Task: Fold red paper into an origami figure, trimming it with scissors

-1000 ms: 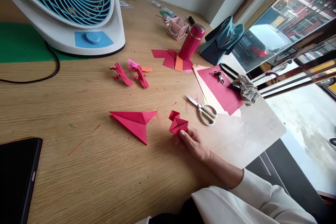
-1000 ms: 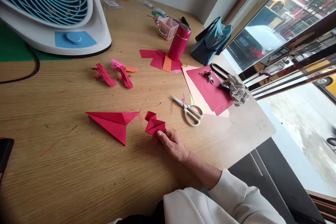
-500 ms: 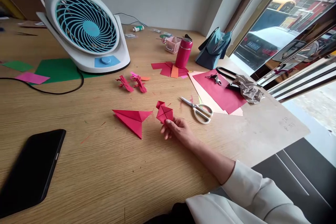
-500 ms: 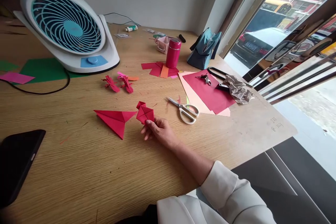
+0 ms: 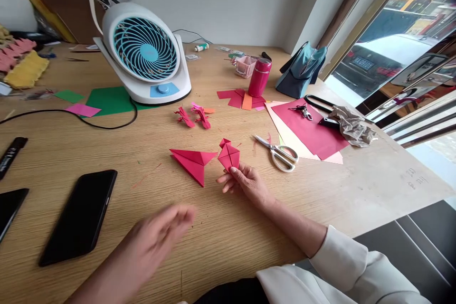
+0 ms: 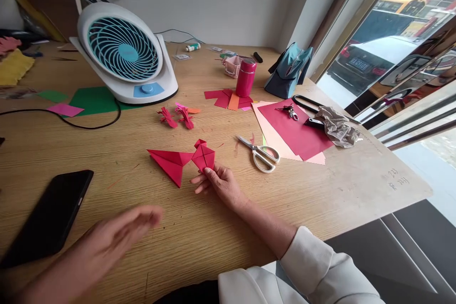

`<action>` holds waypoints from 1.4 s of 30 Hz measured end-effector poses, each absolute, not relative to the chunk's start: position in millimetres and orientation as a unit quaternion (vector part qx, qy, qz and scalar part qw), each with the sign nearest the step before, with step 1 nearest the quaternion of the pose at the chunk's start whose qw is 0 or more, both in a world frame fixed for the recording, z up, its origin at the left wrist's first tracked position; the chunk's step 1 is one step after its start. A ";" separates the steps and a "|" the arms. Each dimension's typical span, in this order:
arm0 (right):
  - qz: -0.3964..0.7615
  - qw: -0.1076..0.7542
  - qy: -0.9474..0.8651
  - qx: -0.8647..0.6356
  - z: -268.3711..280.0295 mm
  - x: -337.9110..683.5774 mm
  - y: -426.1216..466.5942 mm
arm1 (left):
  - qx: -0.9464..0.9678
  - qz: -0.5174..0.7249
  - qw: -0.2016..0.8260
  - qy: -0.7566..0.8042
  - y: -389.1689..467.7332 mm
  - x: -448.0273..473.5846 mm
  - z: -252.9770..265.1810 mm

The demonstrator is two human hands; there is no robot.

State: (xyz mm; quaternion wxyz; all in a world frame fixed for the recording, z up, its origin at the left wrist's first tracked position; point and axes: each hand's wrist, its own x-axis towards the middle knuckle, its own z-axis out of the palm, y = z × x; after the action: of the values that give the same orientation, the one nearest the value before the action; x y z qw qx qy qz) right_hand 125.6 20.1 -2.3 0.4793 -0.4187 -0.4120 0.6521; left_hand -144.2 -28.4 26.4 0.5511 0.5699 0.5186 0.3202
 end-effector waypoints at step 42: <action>0.545 0.254 -0.704 -0.377 7.6 146.0 15.4 | 0.363 0.499 0.692 0.375 70.3 -31.8 25.8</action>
State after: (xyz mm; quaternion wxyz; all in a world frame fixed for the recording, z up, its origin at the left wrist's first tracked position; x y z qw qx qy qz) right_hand 146.0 15.4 7.6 0.2542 -0.3772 -0.7042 0.5451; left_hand -31.8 70.3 25.8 0.6918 0.3631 0.3752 0.4988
